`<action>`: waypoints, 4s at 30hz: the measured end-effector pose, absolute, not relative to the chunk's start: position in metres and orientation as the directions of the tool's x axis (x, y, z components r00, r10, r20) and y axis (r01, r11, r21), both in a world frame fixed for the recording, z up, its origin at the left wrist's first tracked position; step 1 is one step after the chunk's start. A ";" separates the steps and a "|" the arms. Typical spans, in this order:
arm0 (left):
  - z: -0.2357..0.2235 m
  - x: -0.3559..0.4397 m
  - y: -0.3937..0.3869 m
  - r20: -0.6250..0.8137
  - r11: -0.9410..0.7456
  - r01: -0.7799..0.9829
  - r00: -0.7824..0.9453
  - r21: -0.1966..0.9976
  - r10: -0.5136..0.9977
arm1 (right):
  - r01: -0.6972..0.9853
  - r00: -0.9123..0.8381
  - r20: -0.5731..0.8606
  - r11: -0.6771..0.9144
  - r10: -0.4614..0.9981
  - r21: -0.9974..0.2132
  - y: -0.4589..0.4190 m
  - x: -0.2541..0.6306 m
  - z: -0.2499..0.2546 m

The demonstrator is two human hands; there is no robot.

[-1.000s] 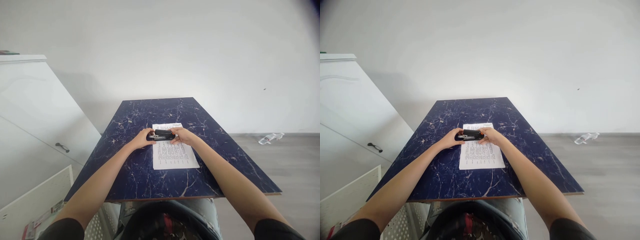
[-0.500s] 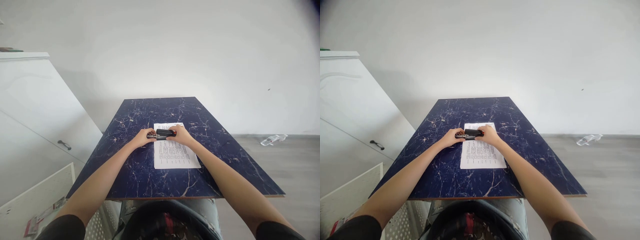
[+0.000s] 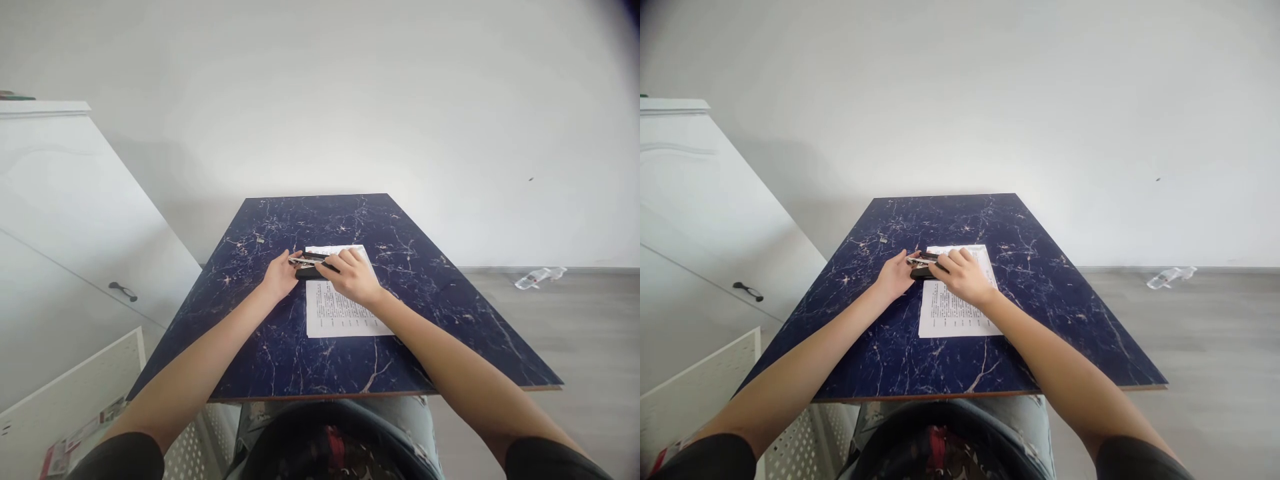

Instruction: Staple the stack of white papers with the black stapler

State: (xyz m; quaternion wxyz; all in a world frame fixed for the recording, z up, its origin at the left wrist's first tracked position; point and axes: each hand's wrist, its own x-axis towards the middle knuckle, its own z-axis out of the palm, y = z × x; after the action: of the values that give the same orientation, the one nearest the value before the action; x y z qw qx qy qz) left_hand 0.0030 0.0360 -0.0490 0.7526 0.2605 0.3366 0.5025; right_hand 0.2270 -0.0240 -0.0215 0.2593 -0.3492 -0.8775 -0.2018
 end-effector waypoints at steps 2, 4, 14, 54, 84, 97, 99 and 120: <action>-0.049 0.005 0.037 -0.271 0.360 -0.584 0.237 0.728 0.933 | 0.703 -0.654 0.565 0.679 0.503 0.211 -0.027 0.226 -0.023; -0.049 0.006 0.038 -0.262 0.314 -0.586 0.174 0.747 0.949 | 0.715 -0.633 0.583 0.673 0.509 0.189 -0.027 0.227 -0.024; -0.039 -0.007 0.026 0.322 -0.352 -0.150 -0.188 0.924 0.928 | 0.703 0.026 0.464 0.314 0.885 -0.638 -0.007 0.235 -0.032; -0.056 -0.112 0.097 0.328 -0.185 0.965 0.117 0.184 0.938 | 0.723 0.465 0.289 -0.171 0.837 -0.669 0.072 0.405 -0.081; -0.055 -0.070 0.085 0.545 -0.553 0.734 0.297 0.395 0.784 | 0.558 0.639 0.249 -0.215 0.728 -0.802 0.067 0.403 -0.077; -0.041 -0.028 0.047 0.543 -0.591 0.448 0.246 0.671 0.803 | 0.621 0.539 0.308 -0.123 0.784 -0.774 0.070 0.396 -0.078; -0.041 -0.027 0.046 0.541 -0.591 0.453 0.251 0.667 0.803 | 0.636 0.527 0.307 -0.128 0.793 -0.761 0.069 0.392 -0.076; -0.042 -0.026 0.047 0.481 -0.623 0.425 0.400 0.657 0.780 | 0.667 -0.026 0.478 0.371 0.878 -0.646 0.036 0.299 -0.040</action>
State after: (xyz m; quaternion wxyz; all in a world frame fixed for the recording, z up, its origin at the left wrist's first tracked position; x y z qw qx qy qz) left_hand -0.0259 0.0473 -0.0424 0.2217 0.8068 0.3736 0.4005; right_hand 0.2992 0.0363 -0.0401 0.4331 -0.5474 -0.7056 0.1219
